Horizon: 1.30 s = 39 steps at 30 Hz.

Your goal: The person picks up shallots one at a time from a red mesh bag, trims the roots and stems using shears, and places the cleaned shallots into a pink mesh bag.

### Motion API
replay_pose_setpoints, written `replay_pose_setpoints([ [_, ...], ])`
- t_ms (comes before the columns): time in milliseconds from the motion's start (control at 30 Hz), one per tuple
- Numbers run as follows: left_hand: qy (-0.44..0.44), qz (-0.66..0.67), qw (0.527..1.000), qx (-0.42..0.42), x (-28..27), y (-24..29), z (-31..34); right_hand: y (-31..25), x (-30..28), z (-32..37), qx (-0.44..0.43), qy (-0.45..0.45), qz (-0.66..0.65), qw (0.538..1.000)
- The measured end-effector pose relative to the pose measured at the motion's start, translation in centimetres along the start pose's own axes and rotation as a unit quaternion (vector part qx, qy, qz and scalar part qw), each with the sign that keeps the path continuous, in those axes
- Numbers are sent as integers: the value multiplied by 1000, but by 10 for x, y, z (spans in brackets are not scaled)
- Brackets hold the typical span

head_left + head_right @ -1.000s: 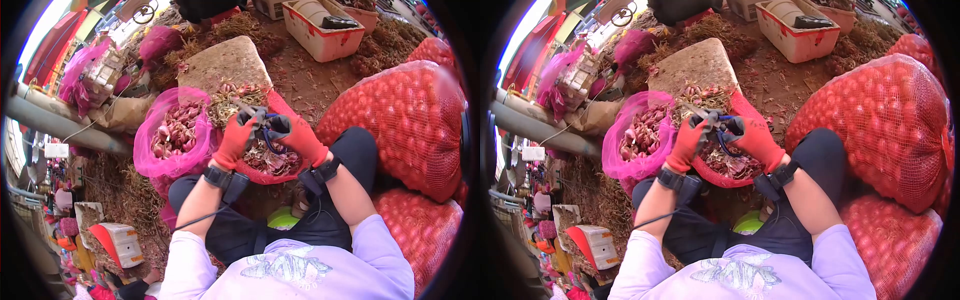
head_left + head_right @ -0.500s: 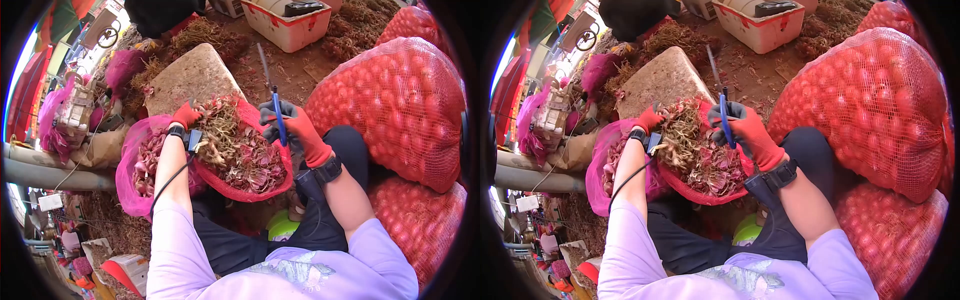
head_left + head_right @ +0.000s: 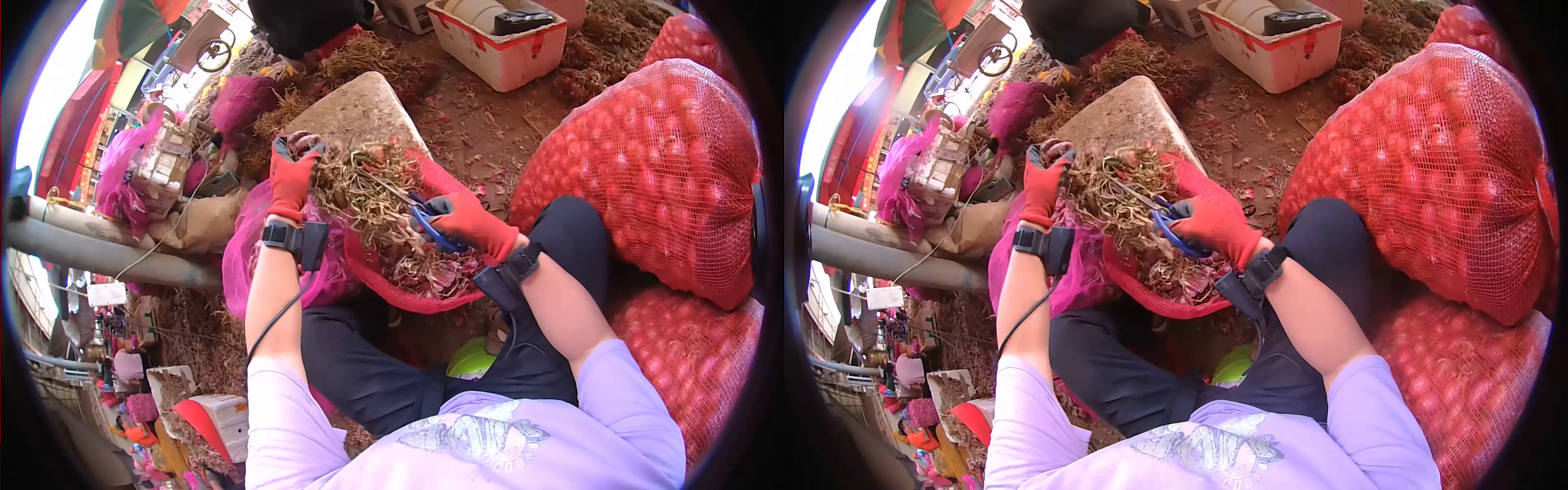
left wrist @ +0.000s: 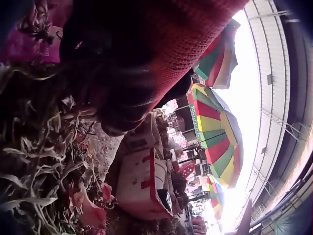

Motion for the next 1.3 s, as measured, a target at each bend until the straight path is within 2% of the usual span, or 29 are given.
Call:
replay_pose_setpoints([
  [33,20,69,996,-45,-2,-20,-2,15,-2,-10,1,1,87,996],
  [100,60,156,985,-37,4,12,34,40,-3,-24,-51,80,282,955],
  [133,79,201,976,-31,3,26,54,47,-4,-28,-78,121,374,916],
  [200,-21,186,970,-153,9,-34,95,63,-12,-27,-95,160,478,858],
  [233,-61,125,969,-205,8,-63,120,65,-15,-25,-102,179,529,823],
  [267,-101,64,959,-256,5,-81,141,59,-16,-23,-104,172,539,818],
  [367,-54,-158,962,-215,-8,-76,176,40,-16,-9,-103,164,565,802],
  [467,-29,-203,972,-114,-12,-98,182,17,-16,0,-60,89,534,838],
  [500,-69,-109,980,-152,-9,-121,184,14,-14,2,-55,88,507,856],
  [600,-81,-6,924,-374,6,-48,170,10,-1,4,-93,86,436,891],
  [633,-53,-63,950,-302,13,-76,170,12,2,2,-84,80,401,909],
  [667,-44,-138,954,-264,18,-103,179,11,6,2,-74,54,355,930],
  [733,-25,-286,940,-183,20,-79,179,6,15,3,-51,3,258,965],
  [767,-37,-278,938,-204,18,-74,176,42,13,-20,-103,-68,112,986],
  [867,-53,-236,945,-221,13,-77,167,23,33,-14,88,-126,70,986],
  [900,-50,-240,944,-219,8,-67,160,16,42,-15,110,-133,87,981],
  [933,-36,-181,957,-221,9,-84,161,21,49,-22,138,-146,51,978],
  [1000,-9,-66,973,-221,11,-156,167,34,59,-42,190,-171,-24,966],
  [1033,-19,-2,967,-255,5,-166,170,32,64,-47,170,-191,-69,964],
  [1067,-26,59,955,-290,0,-176,173,42,65,-54,195,-170,-113,959],
  [1133,-80,231,892,-381,-29,-93,158,68,63,-66,244,-127,-198,941],
  [1167,-76,247,883,-391,-34,-85,157,71,59,-65,284,-113,-154,940],
  [1267,-57,159,936,-310,-40,-85,155,35,68,-38,283,-141,-147,937],
  [1300,-54,186,935,-298,-37,-81,153,32,69,-31,232,-109,-104,961],
])
Point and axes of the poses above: each hand's wrist, its own z-axis away from the middle knuckle, its own x-axis out of the palm, y = z × x, the point moved 3 cm from there along -z, towards the middle knuckle, and after that the axes turned 8 degrees about y, right-handed, at the moved point
